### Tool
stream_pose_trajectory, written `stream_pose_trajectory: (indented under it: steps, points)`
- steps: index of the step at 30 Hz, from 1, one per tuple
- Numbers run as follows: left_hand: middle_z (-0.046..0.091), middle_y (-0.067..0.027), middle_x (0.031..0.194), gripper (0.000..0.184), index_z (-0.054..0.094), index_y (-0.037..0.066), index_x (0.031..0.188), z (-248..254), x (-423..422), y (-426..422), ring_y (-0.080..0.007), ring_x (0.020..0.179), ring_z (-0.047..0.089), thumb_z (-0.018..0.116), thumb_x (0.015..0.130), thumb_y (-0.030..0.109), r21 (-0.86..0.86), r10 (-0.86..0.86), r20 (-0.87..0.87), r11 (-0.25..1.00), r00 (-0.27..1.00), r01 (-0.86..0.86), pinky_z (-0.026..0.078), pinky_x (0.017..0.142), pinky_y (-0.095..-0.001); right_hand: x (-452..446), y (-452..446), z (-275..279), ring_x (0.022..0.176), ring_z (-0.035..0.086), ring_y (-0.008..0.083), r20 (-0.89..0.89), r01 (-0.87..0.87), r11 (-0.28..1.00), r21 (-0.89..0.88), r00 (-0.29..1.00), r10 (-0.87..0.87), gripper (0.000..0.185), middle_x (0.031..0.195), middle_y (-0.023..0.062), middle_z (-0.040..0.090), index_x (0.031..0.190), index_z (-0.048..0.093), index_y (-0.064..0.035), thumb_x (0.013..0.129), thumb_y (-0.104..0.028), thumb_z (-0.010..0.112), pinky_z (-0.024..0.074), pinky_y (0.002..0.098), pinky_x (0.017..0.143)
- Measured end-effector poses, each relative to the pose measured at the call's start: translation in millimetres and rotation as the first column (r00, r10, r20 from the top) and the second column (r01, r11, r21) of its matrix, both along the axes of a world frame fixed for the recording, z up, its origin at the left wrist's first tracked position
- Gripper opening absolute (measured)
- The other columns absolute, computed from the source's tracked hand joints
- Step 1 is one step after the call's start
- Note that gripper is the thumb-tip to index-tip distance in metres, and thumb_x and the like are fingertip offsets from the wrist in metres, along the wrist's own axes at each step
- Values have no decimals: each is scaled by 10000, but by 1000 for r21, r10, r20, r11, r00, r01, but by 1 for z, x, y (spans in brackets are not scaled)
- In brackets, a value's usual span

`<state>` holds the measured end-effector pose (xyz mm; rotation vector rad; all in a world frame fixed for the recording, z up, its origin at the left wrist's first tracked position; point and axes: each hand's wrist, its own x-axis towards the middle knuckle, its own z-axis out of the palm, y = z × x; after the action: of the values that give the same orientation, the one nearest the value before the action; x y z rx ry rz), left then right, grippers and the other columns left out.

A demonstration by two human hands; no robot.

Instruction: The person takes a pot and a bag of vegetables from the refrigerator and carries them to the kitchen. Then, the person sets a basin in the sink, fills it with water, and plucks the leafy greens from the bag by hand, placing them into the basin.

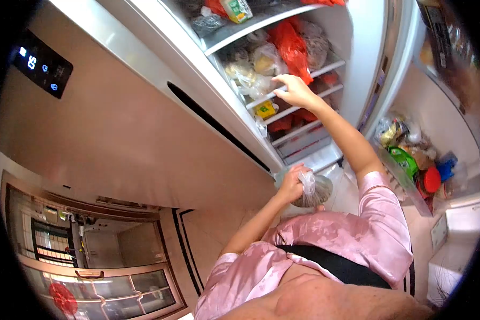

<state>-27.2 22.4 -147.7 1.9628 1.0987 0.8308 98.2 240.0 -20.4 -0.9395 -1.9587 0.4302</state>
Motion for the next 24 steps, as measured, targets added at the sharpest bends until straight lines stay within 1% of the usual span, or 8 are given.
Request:
stream_pose_trajectory:
  steps: [2,4,5,7,10,11,14,24]
  points:
    - [626,-102,1041,217,647,66,926,4,-1,3,-350,1136,474,618,723,137,27,20,-3,999,1000,-20,381,955,-410,-24,21,26,994,563,339,185,106,993,-49,978,-95,419,1054,198,601,1065,585,-5,786,-316,615,439,403,860]
    - [626,-96,1038,214,643,64,927,2,0,11,-347,1132,477,614,724,124,31,-27,24,999,999,26,382,955,-403,-43,39,71,1043,539,342,448,222,933,-282,891,-76,413,1072,206,593,1031,605,-4,809,-350,574,423,412,886]
    - [626,-91,1036,223,637,63,938,8,0,14,-346,1130,478,612,722,115,11,-33,20,999,999,33,382,957,-402,-55,59,72,1043,539,342,448,208,937,-279,892,-65,413,1072,206,593,1031,605,-4,809,-350,574,423,412,886]
    - [627,-93,1034,229,634,61,943,8,0,22,-345,1130,479,611,721,112,11,-25,15,1000,1000,25,383,956,-402,-77,101,66,1087,513,321,433,312,950,-24,859,-272,432,1085,190,596,997,623,-18,819,-406,559,404,406,905]
    - [627,-98,1032,234,630,52,951,13,-3,34,-337,1125,486,600,725,105,13,-20,1,1000,1000,19,383,955,-400,-101,157,48,1106,498,325,497,344,935,91,798,-342,437,1100,160,603,1027,632,-32,832,-413,546,347,460,941]
    - [627,-99,1029,225,628,49,947,13,-5,37,-333,1118,493,593,732,104,5,-3,-6,1000,1000,3,384,954,-397,-110,175,45,1143,477,323,510,328,944,29,807,-296,446,1117,165,597,1049,632,-32,832,-411,544,327,478,958]
    - [626,-105,1018,207,623,37,944,20,-9,45,-326,1096,511,570,758,111,3,53,-2,999,999,-53,387,952,-391,-130,213,29,1262,341,352,325,359,914,189,855,-403,619,1329,157,434,1241,490,-54,792,-470,573,232,476,1041]
    - [621,-90,1038,210,621,69,938,16,-16,65,-324,1112,508,595,734,110,-50,107,48,993,993,-105,390,943,-382,-126,260,19,989,430,238,7,325,945,38,945,-326,437,1066,98,511,1060,555,-48,812,-404,599,335,383,827]
